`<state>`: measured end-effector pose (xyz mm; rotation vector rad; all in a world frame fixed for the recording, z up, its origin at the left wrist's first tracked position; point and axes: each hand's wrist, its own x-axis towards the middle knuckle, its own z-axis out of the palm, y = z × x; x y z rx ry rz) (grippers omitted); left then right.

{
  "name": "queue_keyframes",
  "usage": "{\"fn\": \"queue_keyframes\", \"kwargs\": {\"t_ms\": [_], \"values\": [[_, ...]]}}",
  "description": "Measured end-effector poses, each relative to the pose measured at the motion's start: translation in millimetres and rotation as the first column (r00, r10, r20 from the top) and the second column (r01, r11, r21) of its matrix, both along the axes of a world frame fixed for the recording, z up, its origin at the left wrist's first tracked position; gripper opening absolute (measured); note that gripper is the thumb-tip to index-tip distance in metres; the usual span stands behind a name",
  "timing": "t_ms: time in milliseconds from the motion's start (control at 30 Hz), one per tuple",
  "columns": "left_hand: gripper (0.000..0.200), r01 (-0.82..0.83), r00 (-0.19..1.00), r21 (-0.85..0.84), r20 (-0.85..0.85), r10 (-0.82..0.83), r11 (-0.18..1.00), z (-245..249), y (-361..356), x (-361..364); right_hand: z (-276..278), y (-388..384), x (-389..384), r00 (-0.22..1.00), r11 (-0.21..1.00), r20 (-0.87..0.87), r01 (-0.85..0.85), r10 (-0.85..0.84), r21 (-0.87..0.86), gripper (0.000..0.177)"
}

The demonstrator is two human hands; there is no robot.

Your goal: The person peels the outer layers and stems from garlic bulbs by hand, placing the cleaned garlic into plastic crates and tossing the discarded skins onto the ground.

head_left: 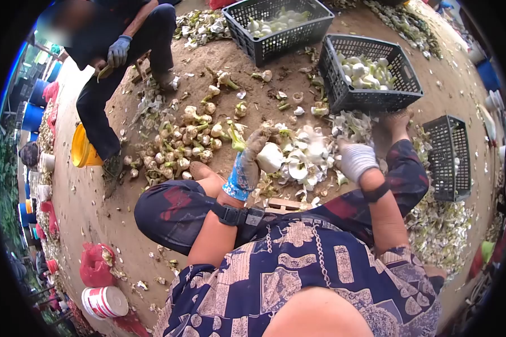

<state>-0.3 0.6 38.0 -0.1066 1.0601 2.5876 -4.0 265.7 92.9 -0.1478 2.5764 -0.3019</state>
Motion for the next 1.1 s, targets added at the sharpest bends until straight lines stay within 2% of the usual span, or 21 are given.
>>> {"fn": "queue_keyframes", "kwargs": {"t_ms": [33, 67, 100, 133, 167, 200, 233, 367, 433, 467, 500, 567, 600, 633, 700, 767, 833, 900, 967, 1033, 1100], "values": [[0.043, -0.004, 1.0, -0.112, -0.007, 0.003, 0.994, 0, 0, 7, 16, -21, 9, 0.993, 0.997, -0.111, -0.024, 0.032, 0.075, 0.035], [0.045, 0.003, 0.99, -0.361, -0.132, -0.054, 0.933, -3, 2, 7, 7, -28, 12, 0.985, 0.96, -0.171, -0.032, -0.017, -0.279, 0.029], [0.046, -0.019, 0.963, -0.592, -0.229, -0.145, 0.806, -3, 2, 8, 2, -40, 17, 0.975, 0.796, -0.201, -0.052, -0.089, -0.603, 0.024], [0.049, 0.02, 0.932, -0.62, -0.273, -0.239, 0.785, 0, 1, 11, 2, -53, 18, 0.987, 0.785, -0.159, -0.082, -0.021, -0.614, 0.024], [0.05, 0.048, 0.961, -0.583, -0.195, -0.196, 0.811, 27, 8, 21, 9, -71, 16, 0.991, 0.772, -0.124, -0.114, 0.046, -0.626, 0.025], [0.048, -0.017, 0.923, -0.734, -0.273, -0.273, 0.678, 18, 4, 23, 11, -85, 17, 0.991, 0.839, -0.111, -0.119, 0.07, -0.531, 0.023], [0.046, -0.102, 0.874, -0.846, -0.328, -0.359, 0.523, 9, 1, 25, -22, -86, 15, 0.937, 0.854, -0.29, -0.309, 0.197, -0.418, 0.021], [0.04, -0.154, 0.883, -0.87, -0.334, -0.33, 0.469, 5, -2, 26, -20, -93, 14, 0.951, 0.826, -0.227, -0.298, 0.212, -0.478, 0.022], [0.035, -0.217, 0.901, -0.813, -0.379, -0.209, 0.54, -7, 2, 26, -22, -92, 15, 0.947, 0.78, -0.265, -0.304, 0.183, -0.547, 0.021], [0.031, -0.284, 0.85, -0.883, -0.412, -0.327, 0.373, -7, 0, 23, -16, -97, 16, 0.958, 0.845, -0.235, -0.259, 0.164, -0.467, 0.02], [0.031, -0.285, 0.85, -0.882, -0.413, -0.327, 0.375, -2, 0, 23, -10, -103, 16, 0.967, 0.898, -0.208, -0.217, 0.145, -0.383, 0.02], [0.027, -0.412, 0.802, -0.78, -0.556, -0.219, 0.472, 8, -3, 24, -9, -106, 12, 0.974, 0.911, -0.182, -0.197, 0.138, -0.362, 0.021], [0.024, -0.236, 0.927, -0.708, -0.37, -0.065, 0.665, 6, -4, 22, -20, -105, 7, 0.992, 0.855, -0.122, -0.082, 0.022, -0.513, 0.021], [0.021, -0.098, 0.991, -0.545, -0.127, 0.034, 0.833, 5, -6, 19, -29, -102, 4, 0.996, 0.765, -0.042, 0.038, -0.085, -0.643, 0.022], [0.025, -0.042, 0.998, 0.0, -0.041, 0.042, 0.999, 23, -8, 13, -12, -98, 7, 0.994, 0.755, 0.054, 0.108, -0.095, -0.647, 0.023], [0.033, -0.017, 0.991, 0.42, -0.112, 0.071, 0.908, 34, -12, 2, -22, -88, 17, 0.996, 0.835, -0.069, -0.08, 0.051, -0.545, 0.021], [0.036, -0.12, 0.989, 0.576, -0.005, 0.15, 0.809, 35, -22, -2, 12, -71, 34, 0.964, 0.706, 0.239, 0.086, 0.12, -0.703, 0.019], [0.034, -0.235, 0.972, 0.647, 0.156, 0.176, 0.726, 41, -29, -4, 25, -41, 44, 0.916, 0.43, 0.147, -0.03, 0.373, -0.902, 0.017], [0.034, -0.243, 0.969, 0.627, 0.186, 0.161, 0.74, 44, -28, -2, 41, -33, 44, 0.932, 0.546, 0.297, 0.142, 0.208, -0.825, 0.014], [0.032, -0.218, 0.968, 0.622, 0.237, 0.085, 0.752, 39, -23, -1, -3, -38, 23, 0.989, 0.959, -0.062, -0.145, 0.134, -0.243, 0.025], [0.026, -0.152, 0.978, 0.402, 0.193, 0.078, 0.903, 37, -17, -1, -23, -42, 15, 0.884, 0.962, -0.393, -0.273, 0.253, 0.004, 0.037]]}}
